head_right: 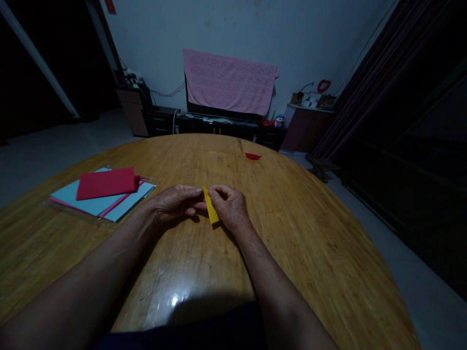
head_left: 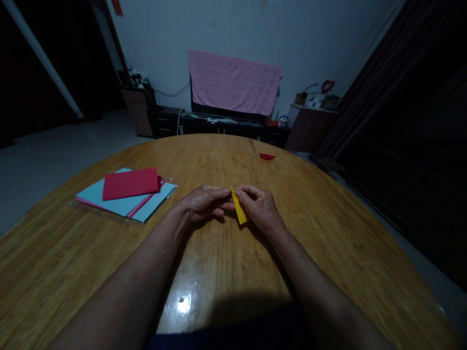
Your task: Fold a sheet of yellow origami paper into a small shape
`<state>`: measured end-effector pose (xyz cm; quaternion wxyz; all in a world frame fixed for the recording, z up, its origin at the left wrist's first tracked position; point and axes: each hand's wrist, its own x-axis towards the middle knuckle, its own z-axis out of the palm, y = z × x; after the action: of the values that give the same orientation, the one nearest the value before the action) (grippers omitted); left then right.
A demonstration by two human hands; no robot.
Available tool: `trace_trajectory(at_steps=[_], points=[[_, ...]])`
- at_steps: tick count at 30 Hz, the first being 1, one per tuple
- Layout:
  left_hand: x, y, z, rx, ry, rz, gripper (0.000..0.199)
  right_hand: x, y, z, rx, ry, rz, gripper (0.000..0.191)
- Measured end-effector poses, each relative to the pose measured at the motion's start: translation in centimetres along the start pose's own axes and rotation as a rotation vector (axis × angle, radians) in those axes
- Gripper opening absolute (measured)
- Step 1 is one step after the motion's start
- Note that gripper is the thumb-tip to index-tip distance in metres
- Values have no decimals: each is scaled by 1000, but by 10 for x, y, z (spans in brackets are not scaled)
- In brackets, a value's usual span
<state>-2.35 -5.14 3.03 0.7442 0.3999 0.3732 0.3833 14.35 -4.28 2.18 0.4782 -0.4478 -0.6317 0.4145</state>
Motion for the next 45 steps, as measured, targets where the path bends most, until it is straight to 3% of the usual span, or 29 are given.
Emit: trace_trajectory(at_steps=[9, 21, 33, 45], points=[[4, -3, -3, 12, -3, 10, 21, -3, -4, 4, -7, 12, 7, 20], [4, -3, 5, 105, 121, 21, 15, 0, 8, 3, -67, 8, -23, 20], [6, -1, 9, 118, 222, 27, 4, -4, 0, 2, 126, -83, 171, 24], [8, -3, 13, 206, 320, 41, 6, -6, -7, 4, 133, -129, 248, 19]])
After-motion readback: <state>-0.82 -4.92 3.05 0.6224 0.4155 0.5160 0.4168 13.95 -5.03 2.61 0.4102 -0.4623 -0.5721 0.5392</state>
